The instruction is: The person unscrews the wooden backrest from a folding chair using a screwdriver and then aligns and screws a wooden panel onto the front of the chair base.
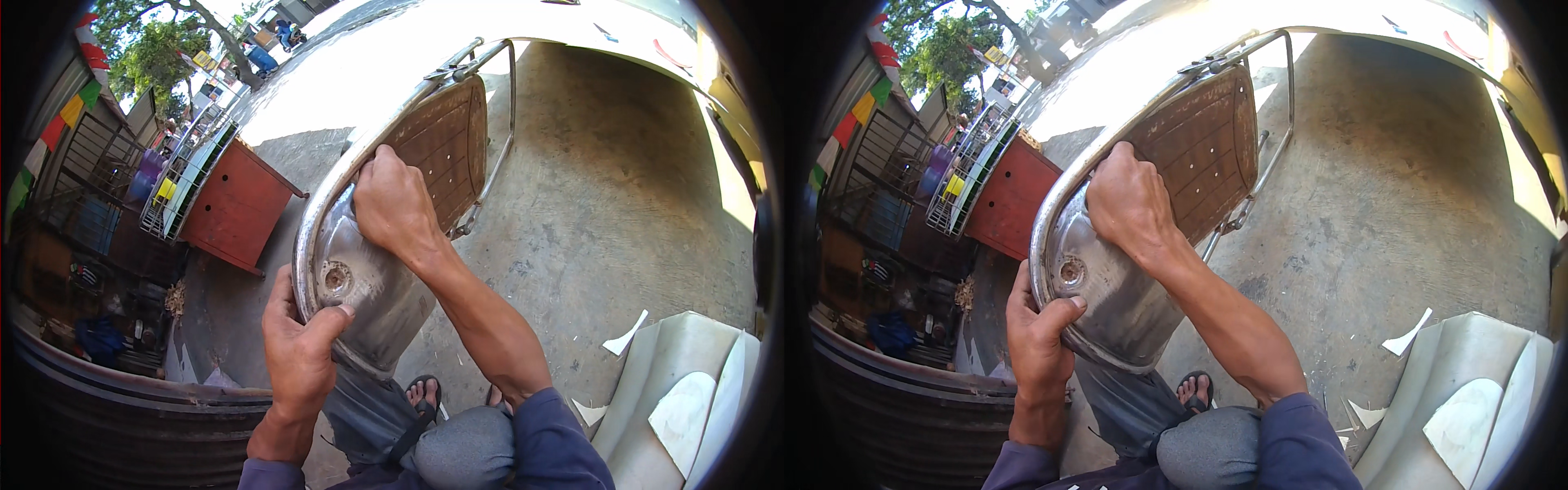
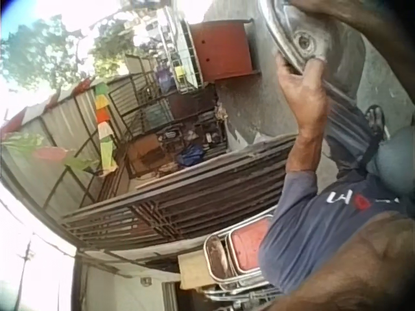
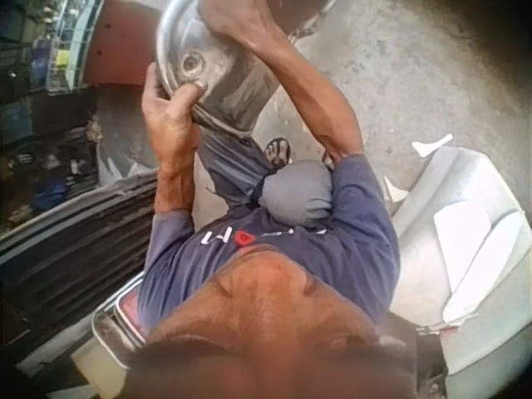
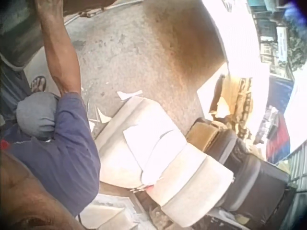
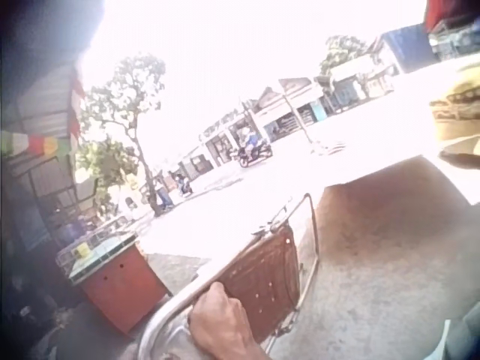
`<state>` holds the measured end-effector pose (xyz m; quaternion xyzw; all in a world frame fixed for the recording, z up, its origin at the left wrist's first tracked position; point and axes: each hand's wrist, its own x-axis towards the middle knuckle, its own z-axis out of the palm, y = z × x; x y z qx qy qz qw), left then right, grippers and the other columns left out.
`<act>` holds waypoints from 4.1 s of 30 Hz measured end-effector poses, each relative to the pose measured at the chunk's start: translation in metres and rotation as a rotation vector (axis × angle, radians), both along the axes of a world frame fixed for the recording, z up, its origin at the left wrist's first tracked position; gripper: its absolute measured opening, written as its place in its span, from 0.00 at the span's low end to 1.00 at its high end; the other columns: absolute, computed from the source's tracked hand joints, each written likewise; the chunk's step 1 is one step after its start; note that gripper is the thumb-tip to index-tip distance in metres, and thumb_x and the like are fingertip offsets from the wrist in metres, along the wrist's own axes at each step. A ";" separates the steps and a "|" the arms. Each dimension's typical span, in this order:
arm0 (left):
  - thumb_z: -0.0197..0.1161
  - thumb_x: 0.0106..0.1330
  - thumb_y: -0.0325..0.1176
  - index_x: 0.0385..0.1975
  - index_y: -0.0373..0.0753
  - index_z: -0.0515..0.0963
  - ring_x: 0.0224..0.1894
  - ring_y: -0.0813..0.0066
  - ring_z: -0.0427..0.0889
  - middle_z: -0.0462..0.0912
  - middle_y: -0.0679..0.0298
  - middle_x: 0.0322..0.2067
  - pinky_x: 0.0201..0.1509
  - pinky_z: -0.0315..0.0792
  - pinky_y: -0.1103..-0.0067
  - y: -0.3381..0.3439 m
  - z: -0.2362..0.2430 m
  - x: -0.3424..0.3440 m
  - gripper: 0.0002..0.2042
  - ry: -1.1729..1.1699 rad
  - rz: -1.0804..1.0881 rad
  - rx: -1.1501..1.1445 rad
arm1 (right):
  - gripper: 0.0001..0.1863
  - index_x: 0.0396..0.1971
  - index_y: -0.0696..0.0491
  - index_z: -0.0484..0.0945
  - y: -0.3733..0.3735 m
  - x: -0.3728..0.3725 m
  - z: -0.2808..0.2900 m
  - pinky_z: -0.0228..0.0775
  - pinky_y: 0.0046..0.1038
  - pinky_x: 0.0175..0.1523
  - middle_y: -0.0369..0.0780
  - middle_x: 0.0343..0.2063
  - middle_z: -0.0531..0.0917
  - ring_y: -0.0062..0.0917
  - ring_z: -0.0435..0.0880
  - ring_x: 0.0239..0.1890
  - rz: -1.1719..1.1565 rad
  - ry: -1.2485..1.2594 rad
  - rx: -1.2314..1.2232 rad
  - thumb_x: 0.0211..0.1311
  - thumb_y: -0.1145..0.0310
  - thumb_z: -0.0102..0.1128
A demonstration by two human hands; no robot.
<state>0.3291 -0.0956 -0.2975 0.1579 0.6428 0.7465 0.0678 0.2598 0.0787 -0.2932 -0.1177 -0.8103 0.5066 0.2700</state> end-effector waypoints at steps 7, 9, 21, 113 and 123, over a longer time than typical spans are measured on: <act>0.62 0.51 0.19 0.45 0.30 0.76 0.37 0.84 0.77 0.82 0.66 0.36 0.45 0.71 0.85 -0.005 -0.013 0.015 0.18 0.140 0.040 -0.159 | 0.14 0.45 0.65 0.73 -0.010 0.030 -0.018 0.70 0.52 0.50 0.63 0.37 0.82 0.62 0.81 0.45 -0.065 0.019 -0.087 0.75 0.70 0.41; 0.63 0.51 0.19 0.43 0.30 0.76 0.33 0.85 0.76 0.82 0.66 0.32 0.40 0.71 0.85 -0.014 -0.017 0.023 0.17 0.185 0.072 -0.258 | 0.12 0.44 0.64 0.72 -0.017 0.041 -0.028 0.70 0.55 0.45 0.64 0.33 0.82 0.63 0.81 0.40 -0.062 0.183 -0.167 0.74 0.70 0.43; 0.59 0.42 0.21 0.38 0.34 0.80 0.34 0.72 0.73 0.79 0.63 0.29 0.45 0.66 0.77 -0.095 0.025 0.029 0.19 0.619 0.308 -0.898 | 0.09 0.44 0.57 0.68 -0.085 0.066 -0.047 0.68 0.22 0.43 0.36 0.36 0.71 0.15 0.69 0.35 0.169 0.637 -0.498 0.82 0.67 0.41; 0.70 0.60 0.28 0.57 0.29 0.65 0.49 0.59 0.86 0.83 0.45 0.44 0.54 0.77 0.68 -0.083 -0.243 -0.048 0.28 -0.451 -0.328 0.201 | 0.08 0.38 0.55 0.85 -0.126 0.063 -0.133 0.80 0.35 0.37 0.42 0.31 0.85 0.36 0.88 0.32 0.279 -0.556 0.760 0.57 0.76 0.71; 0.71 0.61 0.30 0.59 0.29 0.63 0.50 0.53 0.86 0.83 0.43 0.47 0.54 0.77 0.65 -0.084 -0.237 -0.045 0.30 -0.403 -0.336 0.183 | 0.08 0.39 0.54 0.79 -0.130 0.052 -0.119 0.80 0.39 0.38 0.42 0.31 0.81 0.40 0.86 0.35 0.386 -0.656 0.801 0.60 0.74 0.65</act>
